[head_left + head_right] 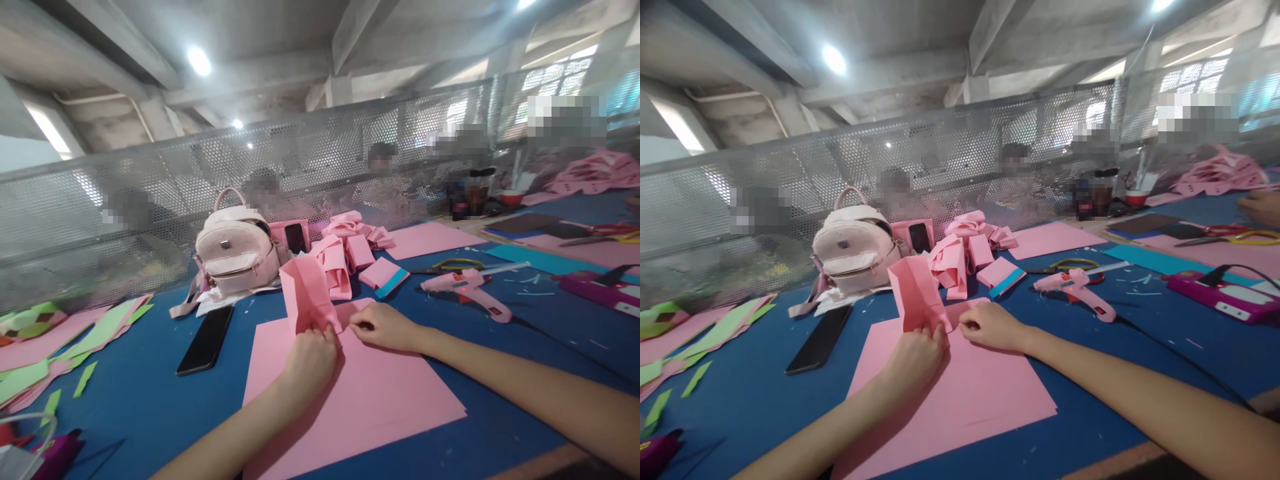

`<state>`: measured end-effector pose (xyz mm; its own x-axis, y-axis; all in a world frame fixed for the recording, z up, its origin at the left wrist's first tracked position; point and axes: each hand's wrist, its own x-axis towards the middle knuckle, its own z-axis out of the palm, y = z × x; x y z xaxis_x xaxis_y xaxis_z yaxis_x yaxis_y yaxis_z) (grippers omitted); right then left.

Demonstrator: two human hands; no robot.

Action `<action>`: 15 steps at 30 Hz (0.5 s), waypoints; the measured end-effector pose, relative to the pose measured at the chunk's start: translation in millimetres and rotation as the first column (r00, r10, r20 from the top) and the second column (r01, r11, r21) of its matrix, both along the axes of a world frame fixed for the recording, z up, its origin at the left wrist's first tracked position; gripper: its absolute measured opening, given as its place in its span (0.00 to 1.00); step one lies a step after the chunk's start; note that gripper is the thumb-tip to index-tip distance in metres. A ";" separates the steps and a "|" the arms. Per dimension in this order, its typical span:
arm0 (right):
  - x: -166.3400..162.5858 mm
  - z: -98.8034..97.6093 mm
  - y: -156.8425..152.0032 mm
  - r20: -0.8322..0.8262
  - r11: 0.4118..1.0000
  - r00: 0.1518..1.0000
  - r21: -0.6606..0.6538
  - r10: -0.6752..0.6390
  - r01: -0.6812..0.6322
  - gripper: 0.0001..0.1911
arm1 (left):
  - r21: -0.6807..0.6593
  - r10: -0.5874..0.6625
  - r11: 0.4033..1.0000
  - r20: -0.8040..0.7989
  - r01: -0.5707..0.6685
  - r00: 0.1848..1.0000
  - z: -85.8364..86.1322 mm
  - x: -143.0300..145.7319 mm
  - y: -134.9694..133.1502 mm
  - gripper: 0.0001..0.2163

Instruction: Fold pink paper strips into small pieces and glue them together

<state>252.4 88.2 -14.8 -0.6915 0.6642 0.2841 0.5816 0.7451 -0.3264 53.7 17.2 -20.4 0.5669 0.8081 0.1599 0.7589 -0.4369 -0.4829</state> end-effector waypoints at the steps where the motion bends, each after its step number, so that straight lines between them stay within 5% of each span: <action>1: -0.2 0.2 -0.2 0.003 1.000 1.000 -0.003 0.002 -0.002 0.14 | -0.009 0.002 1.000 0.021 -0.002 1.000 0.0 -1.3 0.9 0.23; 7: -0.9 4.0 -2.2 -0.002 1.000 1.000 -0.009 0.021 -0.021 0.17 | -0.135 0.065 0.990 0.127 -0.047 0.990 4.7 -8.8 14.3 0.18; 15: -0.7 6.6 -3.3 -0.079 0.999 0.997 -0.041 0.017 -0.020 0.15 | -0.109 0.024 0.994 0.240 0.002 0.971 10.4 -25.1 24.7 0.09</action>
